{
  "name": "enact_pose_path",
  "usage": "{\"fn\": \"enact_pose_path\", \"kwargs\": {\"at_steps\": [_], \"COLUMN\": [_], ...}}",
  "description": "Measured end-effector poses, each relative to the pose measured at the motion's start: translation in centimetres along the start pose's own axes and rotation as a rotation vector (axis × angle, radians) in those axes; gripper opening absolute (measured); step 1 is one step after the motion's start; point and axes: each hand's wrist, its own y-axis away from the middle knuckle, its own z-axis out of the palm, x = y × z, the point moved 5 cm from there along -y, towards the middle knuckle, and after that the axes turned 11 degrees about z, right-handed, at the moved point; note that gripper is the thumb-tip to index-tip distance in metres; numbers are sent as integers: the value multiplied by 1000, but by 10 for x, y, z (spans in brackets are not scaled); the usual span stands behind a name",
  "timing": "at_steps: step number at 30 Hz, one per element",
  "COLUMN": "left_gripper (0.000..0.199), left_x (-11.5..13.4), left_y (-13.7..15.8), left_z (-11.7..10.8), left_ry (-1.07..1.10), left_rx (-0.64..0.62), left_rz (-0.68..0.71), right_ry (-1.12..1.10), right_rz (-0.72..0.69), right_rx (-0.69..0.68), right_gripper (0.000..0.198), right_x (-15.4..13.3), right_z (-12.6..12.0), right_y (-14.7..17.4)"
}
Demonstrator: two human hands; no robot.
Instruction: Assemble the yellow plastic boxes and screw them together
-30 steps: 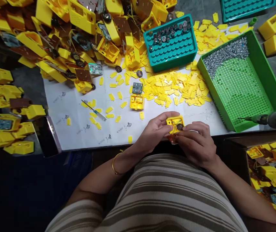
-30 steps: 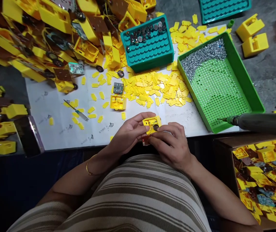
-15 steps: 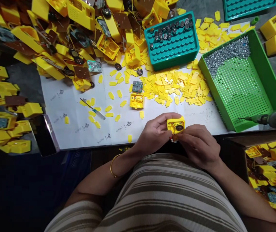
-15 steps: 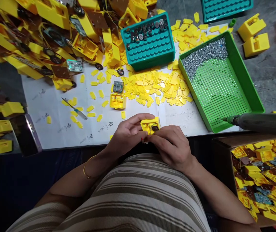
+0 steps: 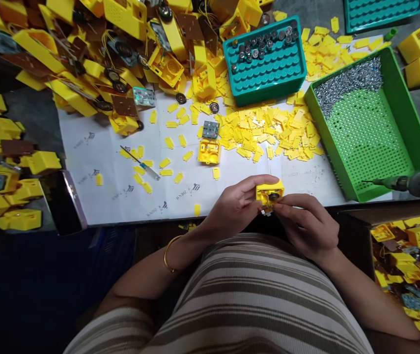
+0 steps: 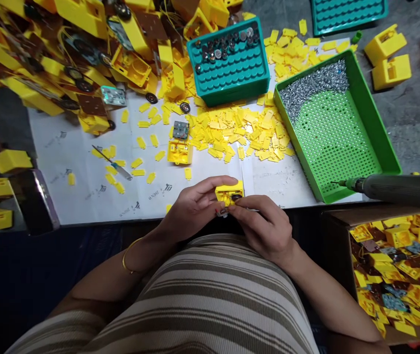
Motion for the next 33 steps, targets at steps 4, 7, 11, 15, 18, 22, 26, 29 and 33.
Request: {"fn": "enact_pose_path", "kwargs": {"at_steps": [4, 7, 11, 15, 18, 22, 26, 29, 33], "left_gripper": [38, 41, 48, 53, 48, 44, 39, 37, 39], "left_x": [1, 1, -1, -5, -8, -11, -11, -13, -27], "left_y": [2, 4, 7, 8, 7, 6, 5, 4, 2], "left_z": [0, 0, 0, 2, 2, 3, 2, 1, -2], "left_ry": [34, 77, 101, 106, 98, 114, 140, 140, 162], "left_rx": [-64, -85, -80, -79, -65, -62, -30, 18, 101], "left_rz": [4, -22, -109, -185, -173, -189, -222, -247, -293], "right_ry": [-28, -13, 2, 68, 123, 222, 267, 291, 266], "right_rz": [66, 95, 134, 147, 156, 167, 123, 102, 125], "right_rx": [-2, -16, -29, -58, -118, -116, -114, -119, -219], "right_gripper": [38, 39, 37, 32, 31, 26, 25, 23, 15], "right_x": [2, 2, 2, 1, 0, 0, 0, 1, 7], "right_z": [-1, -2, -4, -4, -2, -2, -1, 3, 15], "right_y": [-2, -4, -8, -10, -10, -10, -13, -16, -17]}}
